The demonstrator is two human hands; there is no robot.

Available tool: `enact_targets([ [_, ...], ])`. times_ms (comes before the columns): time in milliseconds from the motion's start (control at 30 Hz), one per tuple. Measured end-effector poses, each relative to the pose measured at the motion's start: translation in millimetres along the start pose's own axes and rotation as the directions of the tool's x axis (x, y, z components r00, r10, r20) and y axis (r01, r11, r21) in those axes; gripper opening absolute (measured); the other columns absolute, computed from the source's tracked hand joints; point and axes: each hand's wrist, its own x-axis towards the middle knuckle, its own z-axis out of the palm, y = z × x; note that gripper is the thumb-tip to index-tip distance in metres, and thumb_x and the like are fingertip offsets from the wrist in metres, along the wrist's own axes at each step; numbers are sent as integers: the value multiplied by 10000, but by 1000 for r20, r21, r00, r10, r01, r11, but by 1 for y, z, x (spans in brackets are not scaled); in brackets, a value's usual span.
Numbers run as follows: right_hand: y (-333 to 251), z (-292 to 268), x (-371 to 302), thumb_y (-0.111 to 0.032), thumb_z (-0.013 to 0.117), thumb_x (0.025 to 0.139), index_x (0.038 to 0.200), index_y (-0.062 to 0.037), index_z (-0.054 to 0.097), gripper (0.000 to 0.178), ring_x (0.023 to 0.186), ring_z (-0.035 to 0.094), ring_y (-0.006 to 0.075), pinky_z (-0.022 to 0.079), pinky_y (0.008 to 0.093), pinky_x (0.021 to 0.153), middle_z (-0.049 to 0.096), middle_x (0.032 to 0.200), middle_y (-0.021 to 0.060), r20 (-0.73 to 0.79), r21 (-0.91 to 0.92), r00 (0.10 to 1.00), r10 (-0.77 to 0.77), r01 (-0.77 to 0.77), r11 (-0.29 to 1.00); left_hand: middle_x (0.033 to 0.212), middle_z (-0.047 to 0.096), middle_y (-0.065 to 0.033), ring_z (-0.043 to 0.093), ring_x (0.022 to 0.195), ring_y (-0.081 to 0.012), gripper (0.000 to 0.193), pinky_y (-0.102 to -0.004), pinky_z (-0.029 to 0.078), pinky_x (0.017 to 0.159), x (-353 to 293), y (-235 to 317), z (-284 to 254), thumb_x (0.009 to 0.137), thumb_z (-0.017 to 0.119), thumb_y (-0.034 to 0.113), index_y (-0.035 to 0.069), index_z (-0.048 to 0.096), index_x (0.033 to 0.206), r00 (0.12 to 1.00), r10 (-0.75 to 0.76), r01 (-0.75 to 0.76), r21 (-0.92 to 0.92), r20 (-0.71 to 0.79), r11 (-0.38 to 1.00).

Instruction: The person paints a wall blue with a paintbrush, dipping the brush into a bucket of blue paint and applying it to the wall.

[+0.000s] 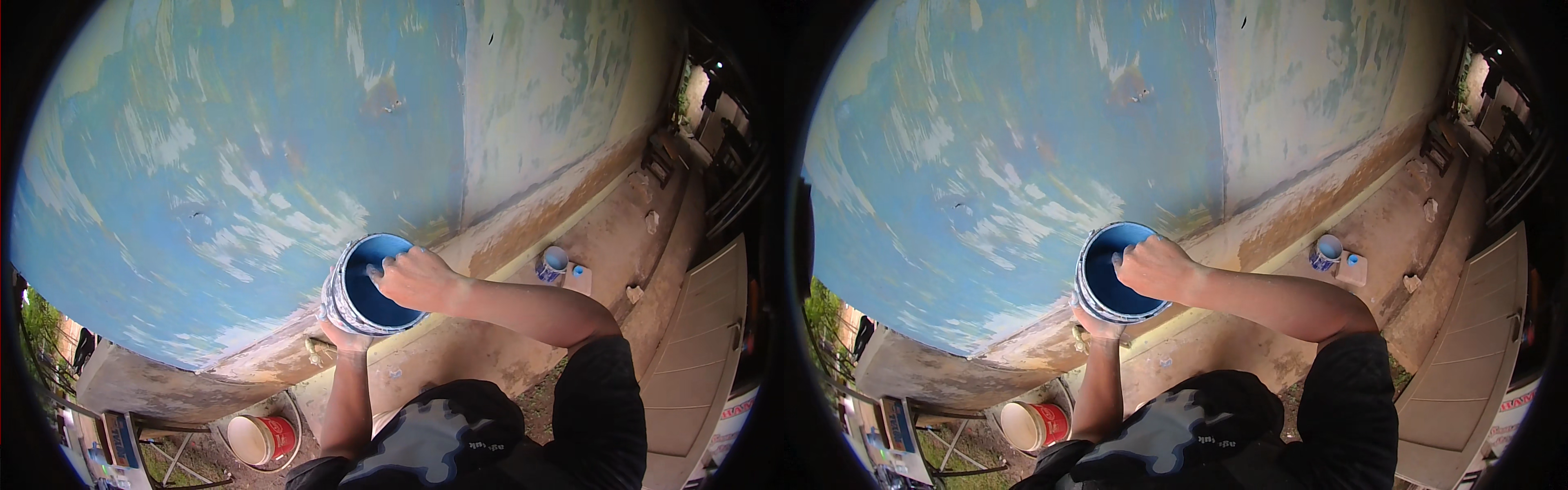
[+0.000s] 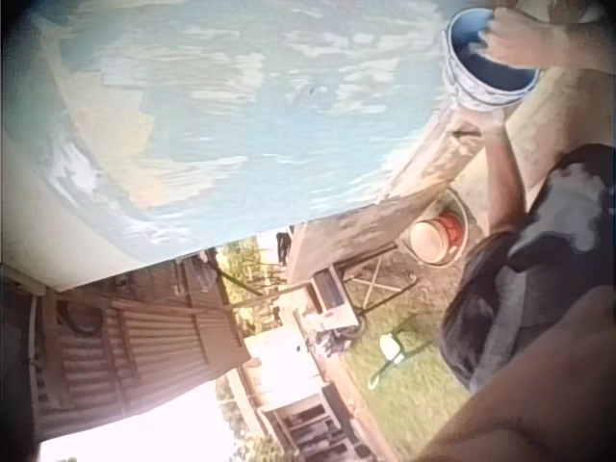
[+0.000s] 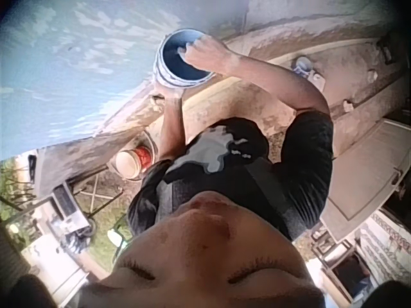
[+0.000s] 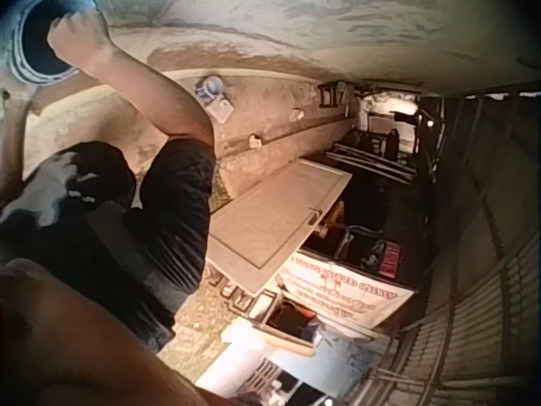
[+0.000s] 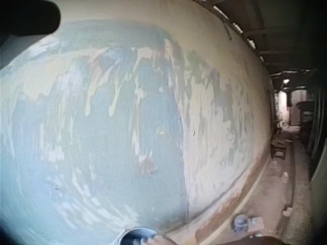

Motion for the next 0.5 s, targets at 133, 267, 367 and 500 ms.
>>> enact_targets([
  [133, -5, -9, 7, -88, 674, 831, 882, -51, 777, 121, 714, 759, 317, 576, 432, 592, 737, 744, 179, 196, 108, 973, 121, -144, 984, 1542, 563, -162, 547, 1407, -339, 613, -509, 434, 1195, -2, 7, 21, 1066, 340, 418, 65, 510, 1538, 997, -18, 26, -115, 70, 993],
  [267, 11, -13, 14, -111, 727, 826, 702, 1, 731, 167, 763, 750, 391, 580, 485, 656, 743, 800, 234, 364, 320, 913, 187, -311, 895, 1551, 545, -168, 541, 1412, -333, 614, -508, 388, 1225, -12, 10, 38, 1073, 331, 330, 59, 394, 1621, 987, 31, -12, -121, 156, 993],
  [367, 20, -7, 28, -158, 765, 863, 789, 44, 750, 216, 838, 739, 422, 571, 498, 741, 747, 840, 239, 586, 411, 805, 92, -393, 822, 1596, 512, -143, 503, 1453, -319, 625, -491, 366, 1246, -16, 13, 22, 1070, 359, 388, 69, 431, 1602, 983, 75, -64, -73, 165, 995],
  [500, 15, 1, 39, -206, 791, 890, 911, 51, 776, 258, 899, 727, 429, 556, 489, 793, 753, 893, 245, 545, 561, 836, -68, -303, 771, 1532, 569, -162, 547, 1403, -334, 601, -506, 422, 1205, -22, 23, 12, 1073, 348, 409, 36, 526, 1509, 992, 121, -117, -94, 37, 989],
])
